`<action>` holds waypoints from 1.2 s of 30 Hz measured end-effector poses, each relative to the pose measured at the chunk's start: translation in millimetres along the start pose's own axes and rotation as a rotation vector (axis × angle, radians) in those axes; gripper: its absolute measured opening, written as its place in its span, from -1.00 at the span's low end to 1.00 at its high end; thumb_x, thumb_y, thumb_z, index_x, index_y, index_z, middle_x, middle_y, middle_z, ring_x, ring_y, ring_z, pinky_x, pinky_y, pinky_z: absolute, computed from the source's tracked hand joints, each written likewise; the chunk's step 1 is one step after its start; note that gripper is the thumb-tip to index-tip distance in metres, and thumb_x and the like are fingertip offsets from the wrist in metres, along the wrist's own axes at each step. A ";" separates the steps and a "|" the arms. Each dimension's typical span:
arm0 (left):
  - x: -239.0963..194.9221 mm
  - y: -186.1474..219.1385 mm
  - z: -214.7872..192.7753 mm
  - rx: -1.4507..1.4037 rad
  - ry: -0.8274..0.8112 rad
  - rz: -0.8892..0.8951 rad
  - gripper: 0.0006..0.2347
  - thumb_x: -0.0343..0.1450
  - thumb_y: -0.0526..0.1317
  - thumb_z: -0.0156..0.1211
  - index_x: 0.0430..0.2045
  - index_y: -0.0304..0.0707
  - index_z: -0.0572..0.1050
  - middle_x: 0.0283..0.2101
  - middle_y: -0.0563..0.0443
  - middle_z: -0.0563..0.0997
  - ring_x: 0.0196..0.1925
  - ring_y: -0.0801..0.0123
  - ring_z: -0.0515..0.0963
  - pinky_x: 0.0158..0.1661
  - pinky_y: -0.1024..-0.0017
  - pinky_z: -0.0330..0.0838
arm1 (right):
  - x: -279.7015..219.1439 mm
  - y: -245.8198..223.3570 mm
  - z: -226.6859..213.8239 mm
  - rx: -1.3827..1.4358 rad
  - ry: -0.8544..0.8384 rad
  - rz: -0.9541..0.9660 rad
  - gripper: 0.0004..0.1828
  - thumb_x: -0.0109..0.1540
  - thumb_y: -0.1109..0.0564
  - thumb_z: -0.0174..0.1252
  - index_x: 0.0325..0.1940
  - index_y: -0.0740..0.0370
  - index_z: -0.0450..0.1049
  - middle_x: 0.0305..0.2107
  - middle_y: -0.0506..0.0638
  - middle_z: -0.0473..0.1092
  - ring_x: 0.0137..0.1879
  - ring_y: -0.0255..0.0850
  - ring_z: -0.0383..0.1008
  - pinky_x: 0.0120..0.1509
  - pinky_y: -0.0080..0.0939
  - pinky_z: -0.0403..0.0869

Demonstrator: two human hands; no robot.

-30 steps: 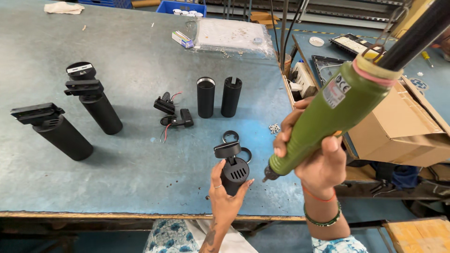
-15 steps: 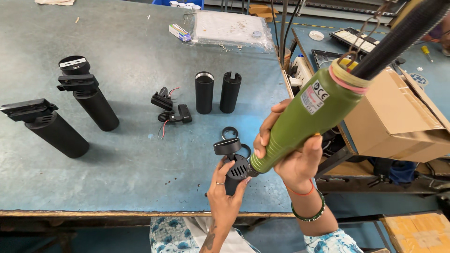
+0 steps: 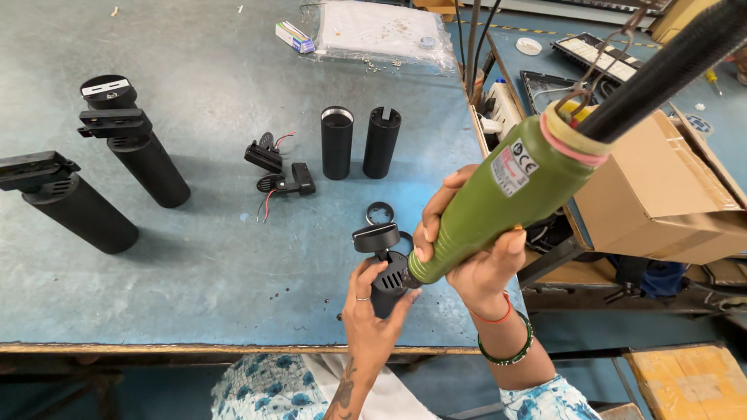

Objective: The person assembles cylindrical black electronic devices on a workbench. They insert internal components into the cylinders, attach end caps, and use a green pneumatic screwdriver to fasten parts. Multiple units are handled sequentially, with finished assemblies placed on the table.

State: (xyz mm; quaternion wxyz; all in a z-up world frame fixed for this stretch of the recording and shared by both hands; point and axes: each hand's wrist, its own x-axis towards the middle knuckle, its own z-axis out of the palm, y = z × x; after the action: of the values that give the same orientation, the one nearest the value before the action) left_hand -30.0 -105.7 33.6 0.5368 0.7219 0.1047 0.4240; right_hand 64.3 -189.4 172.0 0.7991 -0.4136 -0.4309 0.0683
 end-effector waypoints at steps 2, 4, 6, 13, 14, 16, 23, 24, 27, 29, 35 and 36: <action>0.1 -2.2 4.1 0.038 0.018 -0.001 -0.41 0.18 -0.27 0.57 0.07 -0.17 0.35 0.15 -0.28 0.47 0.01 -0.05 0.63 -0.07 0.19 0.53 | -0.4 3.3 -0.4 0.028 0.007 0.018 0.00 0.20 -0.60 0.17 0.20 0.35 0.19 -0.43 0.19 0.31 -0.46 -0.14 0.36 -0.37 -0.15 0.43; -0.3 -5.8 6.7 0.034 0.019 0.001 -0.43 0.21 -0.29 0.53 0.08 -0.14 0.34 0.16 -0.27 0.47 0.03 -0.05 0.63 -0.06 0.20 0.54 | -1.1 7.2 -1.2 0.011 0.049 0.015 0.01 0.17 -0.61 0.21 0.19 0.34 0.19 -0.44 0.18 0.30 -0.45 -0.15 0.34 -0.40 -0.16 0.42; -1.2 -8.8 8.0 0.036 0.017 -0.001 -0.44 0.22 -0.30 0.51 0.08 -0.13 0.34 0.16 -0.26 0.47 0.04 -0.06 0.63 -0.05 0.20 0.54 | -1.9 8.9 -1.9 0.012 0.069 0.022 0.02 0.15 -0.62 0.23 0.18 0.33 0.19 -0.45 0.18 0.30 -0.45 -0.15 0.32 -0.41 -0.16 0.41; -3.1 -11.7 8.4 0.032 0.006 0.001 -0.44 0.24 -0.31 0.49 0.09 -0.13 0.32 0.18 -0.28 0.45 0.06 -0.07 0.62 -0.04 0.19 0.53 | 2.5 7.6 -2.8 0.024 0.070 0.018 0.02 0.13 -0.62 0.24 0.15 0.33 0.19 -0.46 0.17 0.29 -0.48 -0.15 0.32 -0.45 -0.15 0.40; -3.4 -11.7 8.2 0.027 0.002 -0.003 -0.44 0.24 -0.31 0.49 0.09 -0.12 0.32 0.18 -0.28 0.45 0.06 -0.07 0.62 -0.04 0.19 0.54 | 2.9 7.1 -2.4 0.026 0.072 0.014 0.02 0.13 -0.62 0.24 0.15 0.32 0.19 -0.46 0.17 0.29 -0.47 -0.14 0.32 -0.45 -0.15 0.40; -3.6 -11.9 7.7 0.023 0.001 0.002 -0.45 0.25 -0.31 0.48 0.10 -0.11 0.32 0.17 -0.27 0.46 0.05 -0.05 0.63 -0.05 0.20 0.54 | 2.8 6.1 -1.2 0.027 0.065 0.010 0.02 0.13 -0.62 0.24 0.15 0.33 0.19 -0.48 0.17 0.29 -0.49 -0.14 0.33 -0.46 -0.15 0.40; -1.3 -5.8 6.1 0.031 0.012 0.012 -0.46 0.25 -0.28 0.51 0.08 -0.13 0.32 0.13 -0.26 0.48 -0.02 -0.03 0.63 -0.11 0.21 0.55 | 10.0 -9.2 -0.4 -0.085 0.109 -0.054 0.05 0.15 -0.71 0.10 0.15 0.31 0.17 -0.52 0.16 0.27 -0.55 -0.13 0.30 -0.46 -0.16 0.37; -1.3 -4.8 5.6 0.028 0.015 0.015 -0.46 0.25 -0.28 0.51 0.08 -0.14 0.33 0.13 -0.26 0.48 -0.02 -0.02 0.64 -0.10 0.22 0.55 | 12.6 -10.5 -1.6 -0.096 0.110 -0.070 0.05 0.15 -0.71 0.08 0.16 0.30 0.17 -0.53 0.16 0.26 -0.56 -0.14 0.30 -0.47 -0.17 0.37; -1.2 -2.1 4.4 0.016 0.020 0.022 -0.46 0.24 -0.28 0.52 0.06 -0.17 0.34 0.12 -0.27 0.48 -0.02 0.00 0.64 -0.09 0.22 0.56 | 22.1 -8.7 -5.8 -0.117 0.126 -0.107 0.05 0.16 -0.72 0.07 0.18 0.29 0.16 -0.56 0.15 0.25 -0.58 -0.14 0.29 -0.50 -0.19 0.36; -0.9 -1.2 4.3 0.005 0.022 0.027 -0.46 0.22 -0.27 0.54 0.04 -0.19 0.35 0.11 -0.27 0.48 -0.03 -0.01 0.64 -0.09 0.22 0.56 | 28.7 -2.7 -8.3 -0.116 0.150 -0.119 0.05 0.16 -0.71 0.08 0.16 0.30 0.16 -0.57 0.15 0.25 -0.58 -0.14 0.29 -0.50 -0.18 0.36; 0.7 -4.5 6.0 0.011 0.038 0.037 -0.48 0.23 -0.27 0.53 0.03 -0.20 0.36 0.11 -0.28 0.49 -0.05 -0.01 0.66 -0.14 0.23 0.59 | 35.3 18.0 -9.9 -0.166 0.182 -0.128 0.10 0.13 -0.68 0.15 0.14 0.41 0.20 -0.55 0.19 0.27 -0.55 -0.11 0.30 -0.48 -0.13 0.38; 0.7 -5.3 5.9 0.009 0.036 0.033 -0.47 0.23 -0.27 0.53 0.03 -0.20 0.36 0.11 -0.28 0.49 -0.05 -0.01 0.66 -0.14 0.23 0.59 | 35.3 19.4 -10.1 -0.157 0.181 -0.122 0.10 0.12 -0.68 0.17 0.14 0.41 0.20 -0.54 0.18 0.28 -0.54 -0.11 0.31 -0.47 -0.13 0.39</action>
State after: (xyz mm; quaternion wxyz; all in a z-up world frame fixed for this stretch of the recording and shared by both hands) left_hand -23.7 -107.2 29.0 0.5245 0.7181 0.1044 0.4455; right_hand 98.6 -166.4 177.5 0.8027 -0.4523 -0.3853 -0.0519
